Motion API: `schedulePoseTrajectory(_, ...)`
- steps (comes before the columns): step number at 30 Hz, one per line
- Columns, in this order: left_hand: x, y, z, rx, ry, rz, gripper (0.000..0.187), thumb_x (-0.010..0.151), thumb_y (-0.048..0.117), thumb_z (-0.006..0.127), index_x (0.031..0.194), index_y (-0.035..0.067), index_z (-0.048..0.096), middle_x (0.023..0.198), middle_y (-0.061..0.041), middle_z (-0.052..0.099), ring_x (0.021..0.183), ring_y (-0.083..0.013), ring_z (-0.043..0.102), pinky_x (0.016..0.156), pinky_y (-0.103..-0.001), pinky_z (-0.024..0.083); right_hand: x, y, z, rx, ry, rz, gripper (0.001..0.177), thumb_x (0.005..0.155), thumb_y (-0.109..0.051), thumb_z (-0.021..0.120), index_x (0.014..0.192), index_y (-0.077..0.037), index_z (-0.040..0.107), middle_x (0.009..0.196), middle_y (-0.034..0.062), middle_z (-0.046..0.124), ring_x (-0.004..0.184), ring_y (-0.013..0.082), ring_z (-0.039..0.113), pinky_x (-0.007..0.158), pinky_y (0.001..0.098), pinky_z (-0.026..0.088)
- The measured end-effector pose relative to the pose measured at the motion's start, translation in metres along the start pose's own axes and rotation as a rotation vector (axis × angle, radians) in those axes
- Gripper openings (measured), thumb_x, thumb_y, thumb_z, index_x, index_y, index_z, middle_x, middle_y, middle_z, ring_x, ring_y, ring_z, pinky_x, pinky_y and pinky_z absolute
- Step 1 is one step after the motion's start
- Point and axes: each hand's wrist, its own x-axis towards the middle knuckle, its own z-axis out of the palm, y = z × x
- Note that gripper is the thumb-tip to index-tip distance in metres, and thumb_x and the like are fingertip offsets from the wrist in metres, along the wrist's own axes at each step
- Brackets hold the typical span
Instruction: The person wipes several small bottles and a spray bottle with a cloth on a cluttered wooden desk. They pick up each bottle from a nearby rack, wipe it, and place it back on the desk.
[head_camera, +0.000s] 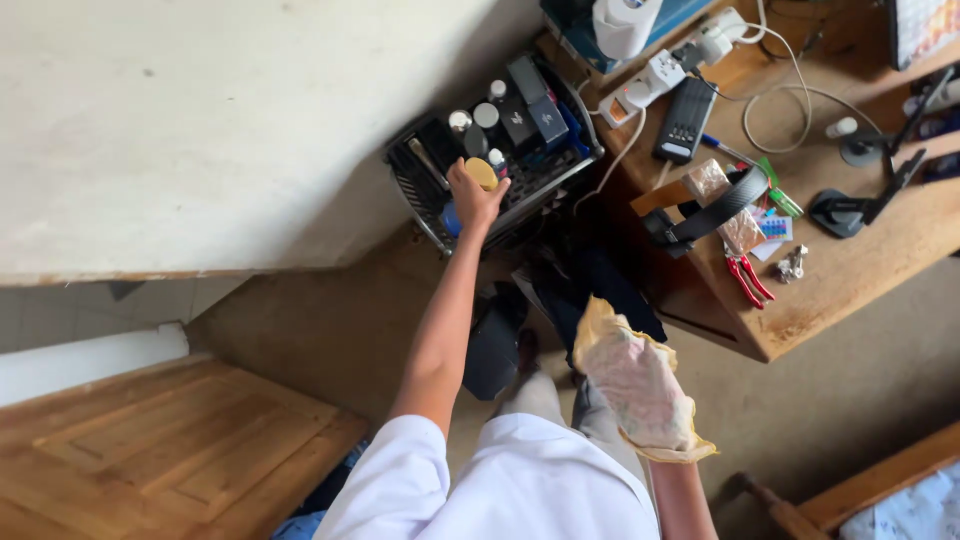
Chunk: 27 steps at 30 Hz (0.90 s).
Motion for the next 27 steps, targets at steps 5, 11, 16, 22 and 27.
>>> schedulePoseTrajectory(5,0.000,-0.020,0.024,0.127,-0.077,-0.158,0.093,0.073,0.033,0.091,0.146,0.004,0.040,0.142,-0.019,0.049,0.125,-0.0413,0.053,0.100,-0.049,0.048,-0.012,0.015,-0.028,-0.461,-0.007,-0.163,0.052,0.097,-0.020,0.066,0.143,0.000,0.052,0.132,0.0146,0.061,0.112,0.0250,0.062,0.096,0.0385,0.052)
schedulePoseTrajectory(11,-0.016,-0.013,0.016,0.089,-0.094,-0.104,0.086,0.071,0.029,0.092,0.138,0.006,0.044,0.131,-0.017,0.057,0.122,-0.0396,0.056,0.099,-0.049,0.049,-0.014,0.026,-0.075,0.368,-0.156,0.054,0.047,0.109,-0.030,0.054,0.144,0.003,0.055,0.134,0.0176,0.065,0.113,0.0280,0.066,0.094,0.0398,0.055)
schedulePoseTrajectory(16,-0.018,-0.007,0.003,0.030,-0.285,0.012,0.084,0.067,0.022,0.093,0.133,0.009,0.044,0.131,-0.016,0.059,0.121,-0.0393,0.057,0.099,-0.048,0.049,-0.008,0.030,-0.111,0.551,-0.109,0.158,0.045,0.110,-0.030,0.054,0.143,-0.001,0.055,0.136,0.0151,0.063,0.116,0.0280,0.064,0.099,0.0409,0.052)
schedulePoseTrajectory(22,-0.014,-0.016,-0.001,0.035,-0.469,0.197,0.081,0.067,0.012,0.090,0.134,0.012,0.044,0.135,-0.015,0.057,0.122,-0.0415,0.058,0.098,-0.047,0.050,-0.020,0.055,-0.157,0.398,0.003,0.040,0.046,0.113,-0.032,0.054,0.146,0.000,0.054,0.142,0.0154,0.059,0.122,0.0302,0.058,0.103,0.0458,0.047)
schedulePoseTrajectory(27,-0.017,-0.019,-0.004,-0.035,-0.430,0.156,0.078,0.071,0.011,0.089,0.135,0.010,0.044,0.137,-0.015,0.057,0.120,-0.0415,0.059,0.096,-0.047,0.051,-0.042,0.057,-0.156,0.440,-0.132,0.085,0.046,0.112,-0.034,0.054,0.143,0.000,0.053,0.139,0.0152,0.059,0.121,0.0291,0.059,0.102,0.0446,0.048)
